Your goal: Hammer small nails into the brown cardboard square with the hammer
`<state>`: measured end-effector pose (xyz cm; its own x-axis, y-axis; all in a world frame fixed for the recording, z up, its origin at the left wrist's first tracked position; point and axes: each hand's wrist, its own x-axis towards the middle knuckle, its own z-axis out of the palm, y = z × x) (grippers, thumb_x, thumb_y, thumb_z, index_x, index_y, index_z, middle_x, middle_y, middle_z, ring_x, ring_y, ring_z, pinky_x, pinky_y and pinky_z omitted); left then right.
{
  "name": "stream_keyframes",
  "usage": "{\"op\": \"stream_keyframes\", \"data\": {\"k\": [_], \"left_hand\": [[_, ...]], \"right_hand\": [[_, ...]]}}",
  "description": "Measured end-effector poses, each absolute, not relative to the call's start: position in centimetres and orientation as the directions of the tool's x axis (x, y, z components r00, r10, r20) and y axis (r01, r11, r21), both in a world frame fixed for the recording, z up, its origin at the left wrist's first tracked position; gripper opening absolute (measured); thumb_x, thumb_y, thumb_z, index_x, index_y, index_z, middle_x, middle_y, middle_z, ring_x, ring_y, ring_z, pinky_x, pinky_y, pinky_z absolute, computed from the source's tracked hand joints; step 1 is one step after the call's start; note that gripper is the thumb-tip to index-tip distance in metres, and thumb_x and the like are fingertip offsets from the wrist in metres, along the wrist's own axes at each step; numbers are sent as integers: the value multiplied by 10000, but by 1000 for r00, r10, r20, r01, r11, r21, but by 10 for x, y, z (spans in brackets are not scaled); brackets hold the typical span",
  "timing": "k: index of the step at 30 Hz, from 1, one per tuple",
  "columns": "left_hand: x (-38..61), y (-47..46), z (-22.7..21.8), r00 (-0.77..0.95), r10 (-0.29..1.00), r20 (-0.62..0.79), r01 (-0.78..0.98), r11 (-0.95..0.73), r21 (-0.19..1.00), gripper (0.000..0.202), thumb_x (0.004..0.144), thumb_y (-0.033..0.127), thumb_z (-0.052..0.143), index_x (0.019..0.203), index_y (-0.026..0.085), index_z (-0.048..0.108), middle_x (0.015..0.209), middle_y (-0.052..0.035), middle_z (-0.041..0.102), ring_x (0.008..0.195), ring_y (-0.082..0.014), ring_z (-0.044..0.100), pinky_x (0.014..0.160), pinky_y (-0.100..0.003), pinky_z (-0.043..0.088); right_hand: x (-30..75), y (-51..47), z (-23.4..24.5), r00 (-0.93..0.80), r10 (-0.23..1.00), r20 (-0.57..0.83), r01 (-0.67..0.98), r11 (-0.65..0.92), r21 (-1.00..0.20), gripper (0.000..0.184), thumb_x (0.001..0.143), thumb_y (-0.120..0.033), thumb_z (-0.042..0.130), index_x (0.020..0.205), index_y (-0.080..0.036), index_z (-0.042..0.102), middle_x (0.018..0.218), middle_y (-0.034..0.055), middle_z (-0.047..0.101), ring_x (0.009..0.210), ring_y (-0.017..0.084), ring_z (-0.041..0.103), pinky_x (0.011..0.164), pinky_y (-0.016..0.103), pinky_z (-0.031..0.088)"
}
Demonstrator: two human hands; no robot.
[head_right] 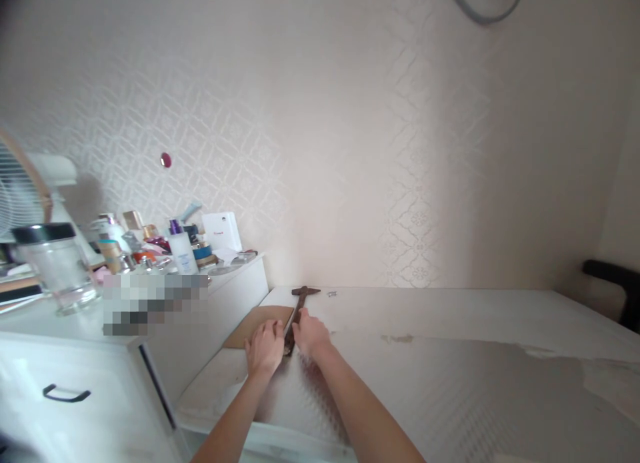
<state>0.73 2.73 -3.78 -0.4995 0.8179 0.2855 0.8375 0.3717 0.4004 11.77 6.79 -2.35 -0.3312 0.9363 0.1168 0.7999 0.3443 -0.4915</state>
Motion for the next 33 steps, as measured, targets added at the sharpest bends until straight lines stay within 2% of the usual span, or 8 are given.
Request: {"op": "stream_keyframes", "data": {"k": [3, 6, 10, 15, 18, 24, 29, 33], "left_hand": [[7, 27, -39, -492, 816, 303, 843, 361, 398, 387, 951, 354, 288, 1089, 178, 603, 1197, -129, 614, 1181, -270, 514, 1068, -529, 232], [6, 26, -39, -480, 818, 319, 852, 347, 392, 390, 948, 358, 291, 1093, 177, 604, 1199, -128, 613, 1187, -271, 508, 1070, -522, 234], [2, 27, -38, -475, 824, 309, 850, 339, 403, 404, 947, 360, 287, 1119, 166, 596, 1206, -136, 609, 1186, -286, 508, 1051, -525, 268], [-4, 29, -39, -441, 808, 390, 872, 284, 399, 370, 926, 318, 329, 1111, 150, 602, 1189, -133, 624, 1140, -287, 543, 1011, -487, 339], [-10, 29, -43, -365, 769, 525, 909, 172, 380, 339, 897, 284, 350, 1064, 149, 613, 1151, -119, 646, 1107, -281, 564, 1011, -462, 354], [-13, 25, -48, -212, 635, 743, 952, -37, 303, 284, 837, 252, 373, 945, 174, 624, 1006, -100, 684, 968, -274, 619, 903, -419, 453], [25, 26, -41, -71, 631, 773, 968, -145, 207, 261, 840, 218, 384, 941, 190, 623, 1023, -86, 682, 984, -254, 618, 927, -428, 447], [85, 33, -35, 47, 743, 667, 975, -180, 131, 326, 855, 180, 368, 1069, 167, 614, 1165, -97, 642, 1119, -241, 564, 1073, -478, 311]], "right_hand": [[151, 73, -20, -324, 928, 182, 818, 371, -439, 420, 924, -316, 384, 1330, -215, 424, 1128, 80, 656, 1046, 221, 602, 856, 314, 423], [200, 79, -18, -239, 942, 236, 867, 316, -386, 441, 942, -284, 324, 1356, -160, 410, 1231, 122, 589, 1119, 223, 549, 920, 322, 391], [275, 88, -24, -94, 962, 256, 931, 176, -320, 494, 939, -282, 301, 1373, -69, 401, 1318, 198, 506, 1206, 302, 468, 992, 431, 337], [349, 91, -46, 138, 968, 209, 986, -114, -121, 617, 939, -458, 254, 1457, -124, 292, 1509, 133, 277, 1381, 324, 203, 1079, 571, 172], [370, 88, -65, 176, 977, 118, 981, -164, -109, 675, 922, -520, 226, 1477, -136, 244, 1540, 124, 186, 1403, 335, 111, 1074, 617, 130], [375, 88, -85, 187, 980, 64, 972, -175, -159, 693, 906, -549, 207, 1470, -151, 272, 1540, 129, 186, 1398, 345, 124, 1072, 629, 77], [372, 85, -81, 175, 983, 50, 968, -163, -192, 696, 906, -548, 208, 1467, -142, 279, 1542, 143, 168, 1402, 342, 99, 1077, 608, 63], [371, 81, -77, 175, 983, 54, 967, -161, -199, 692, 909, -546, 204, 1465, -141, 284, 1537, 143, 188, 1403, 335, 102, 1081, 598, 59]]}}
